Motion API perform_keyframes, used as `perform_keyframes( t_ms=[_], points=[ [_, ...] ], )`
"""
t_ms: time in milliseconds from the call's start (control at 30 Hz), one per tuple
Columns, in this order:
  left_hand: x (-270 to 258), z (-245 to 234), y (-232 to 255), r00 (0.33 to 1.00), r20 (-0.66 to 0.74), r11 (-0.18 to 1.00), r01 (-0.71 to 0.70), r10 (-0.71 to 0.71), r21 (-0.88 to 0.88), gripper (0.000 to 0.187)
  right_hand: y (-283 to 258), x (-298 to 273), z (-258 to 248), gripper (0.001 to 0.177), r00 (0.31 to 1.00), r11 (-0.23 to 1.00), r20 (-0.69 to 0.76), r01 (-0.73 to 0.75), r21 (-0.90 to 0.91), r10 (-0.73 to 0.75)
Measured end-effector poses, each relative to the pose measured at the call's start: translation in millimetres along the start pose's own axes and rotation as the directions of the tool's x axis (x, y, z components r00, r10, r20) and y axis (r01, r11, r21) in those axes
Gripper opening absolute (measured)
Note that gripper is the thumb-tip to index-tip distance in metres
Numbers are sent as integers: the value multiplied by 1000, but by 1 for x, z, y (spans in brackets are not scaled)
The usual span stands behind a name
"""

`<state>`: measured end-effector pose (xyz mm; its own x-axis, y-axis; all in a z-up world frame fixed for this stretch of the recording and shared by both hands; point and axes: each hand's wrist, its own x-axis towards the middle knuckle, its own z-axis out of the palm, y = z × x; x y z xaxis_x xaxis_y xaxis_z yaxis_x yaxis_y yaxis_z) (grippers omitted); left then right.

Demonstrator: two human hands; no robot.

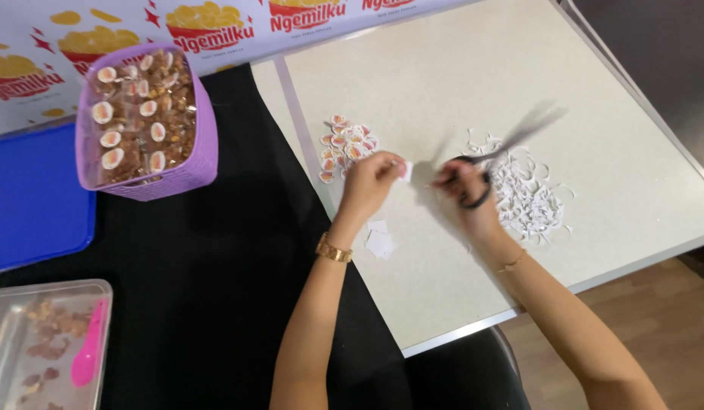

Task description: Trimming the edges of small printed labels using scissors at a workspace.

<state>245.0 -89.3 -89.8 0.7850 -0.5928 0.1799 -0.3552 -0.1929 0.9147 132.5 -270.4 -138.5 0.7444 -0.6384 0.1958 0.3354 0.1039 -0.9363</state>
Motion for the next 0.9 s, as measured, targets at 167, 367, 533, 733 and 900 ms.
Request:
perform_keyframes(
  t_ms=[167, 367, 533, 733, 900],
  points=[
    [-6, -3, 14, 997, -50, 819, 25, -65, -574, 31, 21, -1, 2, 32, 979, 981, 165, -90, -174, 119],
    [-18, -24, 49, 986, -144, 763, -27, -87, -645, 38, -15, -17, -17, 33, 986, 997, 148, -75, -36, 79],
    [-28, -34, 74, 979, -189, 743, -66, -82, -666, 36, 46, -65, -53, 49, 845, 948, 502, -289, 136, 186],
    [-43, -37, 111, 971, -227, 704, -112, -72, -701, 33, -46, -29, -13, 34, 935, 970, 282, -170, -172, 214],
    [-57, -40, 139, 968, -245, 751, -118, -60, -649, 33, -92, -34, 23, 25, 959, 919, 256, -11, -394, 122]
  ],
)
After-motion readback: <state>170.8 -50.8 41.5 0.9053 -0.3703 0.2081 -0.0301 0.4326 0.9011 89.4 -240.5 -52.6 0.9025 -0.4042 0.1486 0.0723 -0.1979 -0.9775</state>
